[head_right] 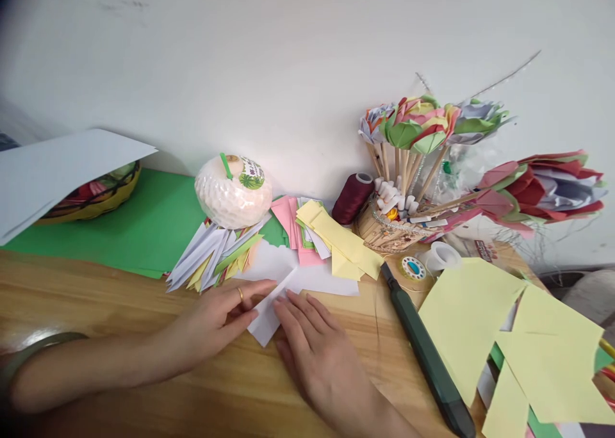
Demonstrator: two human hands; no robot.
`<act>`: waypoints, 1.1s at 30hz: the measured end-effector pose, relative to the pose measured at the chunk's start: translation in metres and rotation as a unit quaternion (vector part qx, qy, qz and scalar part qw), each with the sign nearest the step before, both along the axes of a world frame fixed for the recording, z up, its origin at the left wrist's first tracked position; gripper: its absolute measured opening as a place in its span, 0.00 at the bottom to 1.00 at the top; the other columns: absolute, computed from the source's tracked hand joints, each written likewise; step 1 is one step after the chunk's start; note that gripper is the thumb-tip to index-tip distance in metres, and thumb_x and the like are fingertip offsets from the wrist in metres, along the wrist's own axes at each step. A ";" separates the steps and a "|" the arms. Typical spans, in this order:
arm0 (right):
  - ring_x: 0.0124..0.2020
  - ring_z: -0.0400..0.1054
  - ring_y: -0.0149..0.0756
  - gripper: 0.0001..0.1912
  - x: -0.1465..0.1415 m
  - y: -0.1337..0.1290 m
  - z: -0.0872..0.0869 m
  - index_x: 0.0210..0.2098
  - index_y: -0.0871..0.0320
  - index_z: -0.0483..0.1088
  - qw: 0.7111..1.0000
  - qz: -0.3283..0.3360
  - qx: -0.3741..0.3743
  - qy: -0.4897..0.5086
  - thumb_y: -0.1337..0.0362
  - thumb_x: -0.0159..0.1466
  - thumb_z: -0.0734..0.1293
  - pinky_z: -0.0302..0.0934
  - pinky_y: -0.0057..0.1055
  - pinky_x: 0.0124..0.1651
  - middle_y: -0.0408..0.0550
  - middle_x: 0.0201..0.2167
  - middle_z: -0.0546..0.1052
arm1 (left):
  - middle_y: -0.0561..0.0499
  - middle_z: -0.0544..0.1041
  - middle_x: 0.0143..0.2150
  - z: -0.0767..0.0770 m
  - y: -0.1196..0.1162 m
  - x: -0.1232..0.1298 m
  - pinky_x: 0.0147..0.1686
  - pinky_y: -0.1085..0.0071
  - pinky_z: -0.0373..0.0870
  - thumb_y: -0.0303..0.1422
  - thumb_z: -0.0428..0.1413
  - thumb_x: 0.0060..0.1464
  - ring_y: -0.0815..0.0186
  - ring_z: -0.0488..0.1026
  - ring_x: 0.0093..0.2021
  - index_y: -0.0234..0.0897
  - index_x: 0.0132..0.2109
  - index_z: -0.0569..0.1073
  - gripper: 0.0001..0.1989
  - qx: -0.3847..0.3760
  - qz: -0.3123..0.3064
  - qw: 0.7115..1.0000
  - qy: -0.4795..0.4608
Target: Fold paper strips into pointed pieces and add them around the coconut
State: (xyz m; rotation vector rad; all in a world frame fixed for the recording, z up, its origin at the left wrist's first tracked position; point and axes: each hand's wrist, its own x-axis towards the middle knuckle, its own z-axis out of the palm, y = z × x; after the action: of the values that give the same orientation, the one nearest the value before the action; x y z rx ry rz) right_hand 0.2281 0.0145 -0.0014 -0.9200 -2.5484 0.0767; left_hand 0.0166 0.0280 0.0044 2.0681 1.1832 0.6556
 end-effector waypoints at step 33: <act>0.35 0.65 0.35 0.06 0.004 0.001 0.004 0.37 0.57 0.69 0.987 0.007 -0.123 0.107 0.72 0.65 0.62 0.62 0.32 0.36 0.47 0.33 0.74 | 0.46 0.74 0.36 -0.014 -0.013 -0.001 0.35 0.68 0.73 0.21 0.45 0.59 0.63 0.69 0.36 0.31 0.35 0.72 0.11 0.334 -0.143 0.924 0.123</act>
State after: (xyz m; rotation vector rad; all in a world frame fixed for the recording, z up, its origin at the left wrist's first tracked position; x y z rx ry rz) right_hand 0.2316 0.0154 0.0029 -0.9285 -2.3787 0.4781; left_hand 0.0151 0.0150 -0.0096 2.9005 0.8095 0.7382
